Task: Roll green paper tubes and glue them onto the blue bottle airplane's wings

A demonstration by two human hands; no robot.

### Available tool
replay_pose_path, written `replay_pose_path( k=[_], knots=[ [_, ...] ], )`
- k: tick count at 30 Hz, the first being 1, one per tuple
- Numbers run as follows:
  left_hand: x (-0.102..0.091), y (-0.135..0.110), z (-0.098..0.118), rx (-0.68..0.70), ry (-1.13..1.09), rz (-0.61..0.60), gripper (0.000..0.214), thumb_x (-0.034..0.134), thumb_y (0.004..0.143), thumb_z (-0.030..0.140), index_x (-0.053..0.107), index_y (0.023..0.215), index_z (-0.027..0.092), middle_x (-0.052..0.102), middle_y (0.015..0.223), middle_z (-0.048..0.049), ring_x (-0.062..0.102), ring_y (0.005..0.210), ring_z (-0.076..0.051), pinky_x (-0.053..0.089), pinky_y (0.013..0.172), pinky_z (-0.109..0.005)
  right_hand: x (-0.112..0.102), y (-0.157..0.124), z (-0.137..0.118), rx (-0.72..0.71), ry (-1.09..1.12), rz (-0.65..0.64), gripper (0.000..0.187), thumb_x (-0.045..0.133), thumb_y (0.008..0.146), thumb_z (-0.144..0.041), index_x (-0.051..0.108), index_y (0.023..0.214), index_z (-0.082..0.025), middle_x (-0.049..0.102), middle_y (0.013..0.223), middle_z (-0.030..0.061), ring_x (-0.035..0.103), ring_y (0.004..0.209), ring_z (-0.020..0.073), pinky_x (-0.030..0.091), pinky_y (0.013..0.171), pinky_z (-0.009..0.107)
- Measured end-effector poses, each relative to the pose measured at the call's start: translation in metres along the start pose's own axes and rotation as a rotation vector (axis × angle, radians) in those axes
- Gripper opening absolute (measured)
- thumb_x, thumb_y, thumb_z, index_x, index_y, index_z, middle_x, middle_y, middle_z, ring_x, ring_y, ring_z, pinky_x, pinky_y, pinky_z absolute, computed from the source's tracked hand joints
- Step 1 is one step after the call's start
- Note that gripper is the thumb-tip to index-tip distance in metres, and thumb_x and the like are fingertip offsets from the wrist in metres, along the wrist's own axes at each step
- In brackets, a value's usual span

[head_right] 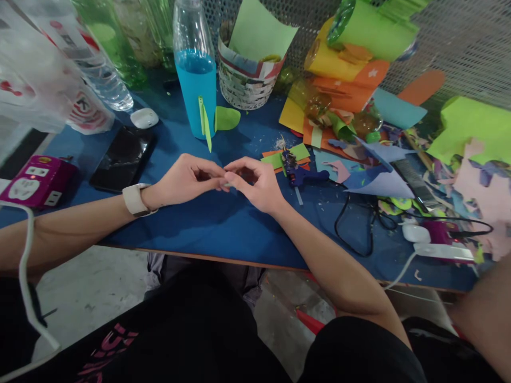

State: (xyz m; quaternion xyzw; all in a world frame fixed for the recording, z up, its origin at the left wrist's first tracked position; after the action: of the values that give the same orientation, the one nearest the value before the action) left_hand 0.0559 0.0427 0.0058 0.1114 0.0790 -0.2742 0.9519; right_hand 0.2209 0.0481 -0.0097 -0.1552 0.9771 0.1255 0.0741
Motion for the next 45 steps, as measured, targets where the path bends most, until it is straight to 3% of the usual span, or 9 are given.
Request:
replay_pose_path(
  k=[3,6,11,20,29,35,40,45],
  knots=[
    [-0.015,-0.001,0.003,0.005,0.028,0.173,0.02,0.086,0.1,0.038,0.091,0.099,0.019,0.089,0.096,-0.009,0.088,0.089,-0.023,0.074,0.083,-0.03,-0.004,0.001,0.0,0.01,0.033,0.058,0.047,0.094,0.087,-0.069,0.084,0.095,-0.024,0.08,0.08,0.0022,0.071,0.066,0.0165,0.064,0.064,0.033],
    [-0.018,-0.001,0.004,-0.003,0.06,0.201,0.026,0.087,0.099,0.044,0.09,0.1,0.018,0.089,0.095,-0.0095,0.088,0.089,-0.024,0.075,0.083,-0.031,-0.007,0.001,0.0,0.018,0.013,0.118,0.05,0.096,0.084,-0.072,0.084,0.093,-0.024,0.082,0.085,0.0036,0.075,0.073,0.019,0.067,0.071,0.036],
    [-0.014,0.001,-0.001,-0.056,0.032,0.15,0.022,0.087,0.099,0.038,0.089,0.1,0.016,0.089,0.092,-0.0104,0.088,0.086,-0.023,0.074,0.081,-0.03,-0.008,0.0,0.001,0.014,0.012,0.128,0.049,0.096,0.085,-0.07,0.085,0.099,-0.025,0.085,0.093,0.0053,0.08,0.083,0.0216,0.069,0.082,0.039],
    [-0.011,0.003,-0.005,-0.077,-0.015,0.097,0.024,0.09,0.098,0.039,0.087,0.1,0.015,0.088,0.091,-0.0111,0.088,0.086,-0.023,0.074,0.081,-0.03,-0.008,0.0,0.0,-0.008,-0.044,0.123,0.045,0.094,0.087,-0.069,0.086,0.095,-0.025,0.085,0.092,0.0062,0.078,0.08,0.0236,0.068,0.076,0.041],
    [-0.01,0.005,-0.007,-0.097,-0.033,0.053,0.025,0.092,0.096,0.036,0.084,0.103,0.014,0.089,0.094,-0.0121,0.089,0.088,-0.024,0.073,0.083,-0.031,-0.004,0.002,-0.01,-0.036,-0.094,0.014,0.038,0.093,0.089,-0.063,0.087,0.091,-0.025,0.083,0.091,0.0062,0.074,0.074,0.0204,0.066,0.072,0.039],
    [-0.012,0.006,-0.011,-0.098,0.002,0.043,0.027,0.094,0.093,0.038,0.086,0.103,0.015,0.089,0.092,-0.0111,0.087,0.085,-0.023,0.07,0.08,-0.03,0.001,-0.001,0.0,0.058,0.089,0.018,0.044,0.101,0.081,-0.062,0.084,0.095,-0.024,0.087,0.093,0.0064,0.084,0.085,0.0253,0.072,0.086,0.043],
    [-0.01,0.005,-0.011,-0.103,-0.017,0.044,0.021,0.093,0.092,0.032,0.087,0.102,0.014,0.089,0.091,-0.0105,0.087,0.085,-0.022,0.069,0.079,-0.029,0.0,0.0,0.002,0.084,0.112,0.061,0.049,0.107,0.072,-0.061,0.084,0.095,-0.024,0.083,0.085,0.0035,0.082,0.079,0.0231,0.074,0.084,0.042],
    [-0.008,0.004,-0.008,-0.11,0.007,0.021,0.017,0.091,0.094,0.028,0.087,0.103,0.014,0.089,0.094,-0.0108,0.087,0.086,-0.022,0.068,0.078,-0.028,-0.001,0.001,0.003,0.067,0.121,0.05,0.046,0.107,0.073,-0.056,0.084,0.096,-0.023,0.082,0.085,0.0031,0.081,0.078,0.0217,0.073,0.08,0.04]
  ],
)
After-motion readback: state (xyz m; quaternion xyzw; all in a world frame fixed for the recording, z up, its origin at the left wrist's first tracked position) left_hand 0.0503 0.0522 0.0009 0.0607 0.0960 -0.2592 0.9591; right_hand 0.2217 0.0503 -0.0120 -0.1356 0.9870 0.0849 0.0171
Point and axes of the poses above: each hand's wrist, its own y-axis towards the middle knuckle, its own x-axis out of the palm, z = x × y, the point moved 8 cm from there along y, towards the middle knuckle
